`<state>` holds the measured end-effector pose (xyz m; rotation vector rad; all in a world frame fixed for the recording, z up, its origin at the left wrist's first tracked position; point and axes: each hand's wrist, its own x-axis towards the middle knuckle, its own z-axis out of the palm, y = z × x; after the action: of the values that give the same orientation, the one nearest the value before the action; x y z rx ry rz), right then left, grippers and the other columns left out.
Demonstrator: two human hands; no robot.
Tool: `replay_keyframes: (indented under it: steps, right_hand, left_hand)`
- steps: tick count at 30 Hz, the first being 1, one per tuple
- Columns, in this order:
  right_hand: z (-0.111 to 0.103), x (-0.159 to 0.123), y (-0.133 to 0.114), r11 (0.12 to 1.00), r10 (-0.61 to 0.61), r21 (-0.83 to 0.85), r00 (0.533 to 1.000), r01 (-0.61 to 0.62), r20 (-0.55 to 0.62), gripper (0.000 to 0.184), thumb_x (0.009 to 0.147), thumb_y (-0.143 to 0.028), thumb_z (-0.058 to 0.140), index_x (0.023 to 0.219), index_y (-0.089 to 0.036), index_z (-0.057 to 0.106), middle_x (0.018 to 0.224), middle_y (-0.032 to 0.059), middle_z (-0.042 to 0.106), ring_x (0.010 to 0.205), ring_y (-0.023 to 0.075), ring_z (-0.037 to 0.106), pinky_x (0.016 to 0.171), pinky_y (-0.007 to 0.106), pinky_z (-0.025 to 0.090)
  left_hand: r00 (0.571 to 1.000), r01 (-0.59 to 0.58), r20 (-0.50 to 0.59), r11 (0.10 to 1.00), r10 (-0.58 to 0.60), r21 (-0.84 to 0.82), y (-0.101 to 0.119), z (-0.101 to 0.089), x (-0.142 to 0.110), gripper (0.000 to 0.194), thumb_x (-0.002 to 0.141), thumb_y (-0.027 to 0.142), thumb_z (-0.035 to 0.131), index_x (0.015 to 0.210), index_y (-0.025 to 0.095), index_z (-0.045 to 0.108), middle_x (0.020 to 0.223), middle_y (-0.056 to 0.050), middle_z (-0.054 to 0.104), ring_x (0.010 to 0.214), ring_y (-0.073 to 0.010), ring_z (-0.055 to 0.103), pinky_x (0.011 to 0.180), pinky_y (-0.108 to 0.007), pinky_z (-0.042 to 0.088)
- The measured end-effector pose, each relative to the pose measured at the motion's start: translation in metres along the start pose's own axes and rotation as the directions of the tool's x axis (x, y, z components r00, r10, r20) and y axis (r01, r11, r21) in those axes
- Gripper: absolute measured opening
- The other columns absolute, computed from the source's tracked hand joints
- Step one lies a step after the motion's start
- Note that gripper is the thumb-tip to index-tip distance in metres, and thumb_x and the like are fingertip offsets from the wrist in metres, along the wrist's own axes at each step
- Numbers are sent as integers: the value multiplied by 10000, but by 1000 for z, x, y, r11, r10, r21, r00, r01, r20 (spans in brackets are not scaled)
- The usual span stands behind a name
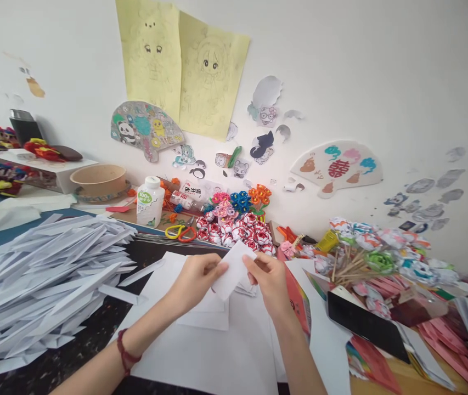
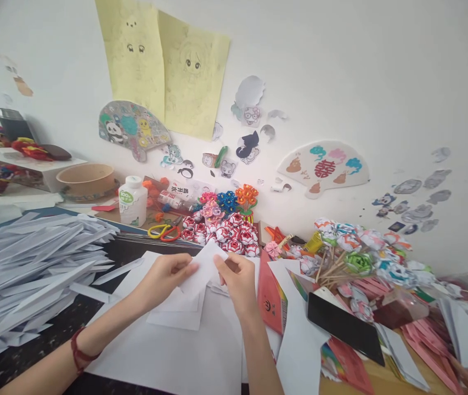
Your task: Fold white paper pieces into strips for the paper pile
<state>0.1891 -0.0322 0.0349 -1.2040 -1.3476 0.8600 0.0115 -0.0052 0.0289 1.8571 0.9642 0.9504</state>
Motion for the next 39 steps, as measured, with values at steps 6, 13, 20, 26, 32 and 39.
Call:
replay_keyframes:
  steps: [6,13,20,26,32,39]
  right_hand:
    - [1,1,3,990,30,-137,990,-11,136,199,741,-361,637,702,-166,619,585,-27,501,505,99,421,455,211,314]
    - [9,-2,2,940,-156,-280,977,192,147,150,803,-289,582,763,-172,666,738,38,644,654,157,544,583,257,415]
    - [10,-8,-2,801,-386,-412,901,433,197,159,850,-191,512,755,-184,639,731,44,624,691,170,550,637,289,426]
    - [14,-11,5,712,-459,-490,861,503,217,170,854,-142,477,768,-173,620,730,57,607,704,175,542,633,294,416]
    - [19,-11,9,637,-532,-534,818,557,219,196,854,-113,457,766,-170,622,716,64,608,701,176,541,634,298,409]
    - [14,-11,6,622,-565,-544,804,563,186,202,854,-124,458,752,-180,622,698,62,609,685,178,540,627,304,413]
  left_hand:
    - [992,-127,37,956,121,264,8,-18,3,299,872,312,429,689,165,615,649,16,617,611,-116,516,573,-201,346]
    - [982,-188,68,909,176,371,7,-11,1,173,836,247,478,788,209,641,725,17,678,661,-134,574,709,-239,353]
    - [977,-211,74,881,199,422,8,-5,-1,169,805,191,453,731,199,604,591,21,617,561,-123,530,684,-249,350]
    - [983,-180,45,875,179,449,9,-1,-2,125,774,182,463,682,190,547,600,31,604,582,-125,526,673,-252,330]
    - [987,-155,30,886,159,438,8,-1,-1,121,767,192,470,669,192,542,611,33,600,592,-128,512,644,-244,321]
    - [986,-159,22,876,168,455,7,-4,0,134,773,193,458,665,189,537,616,25,598,601,-134,519,656,-250,323]
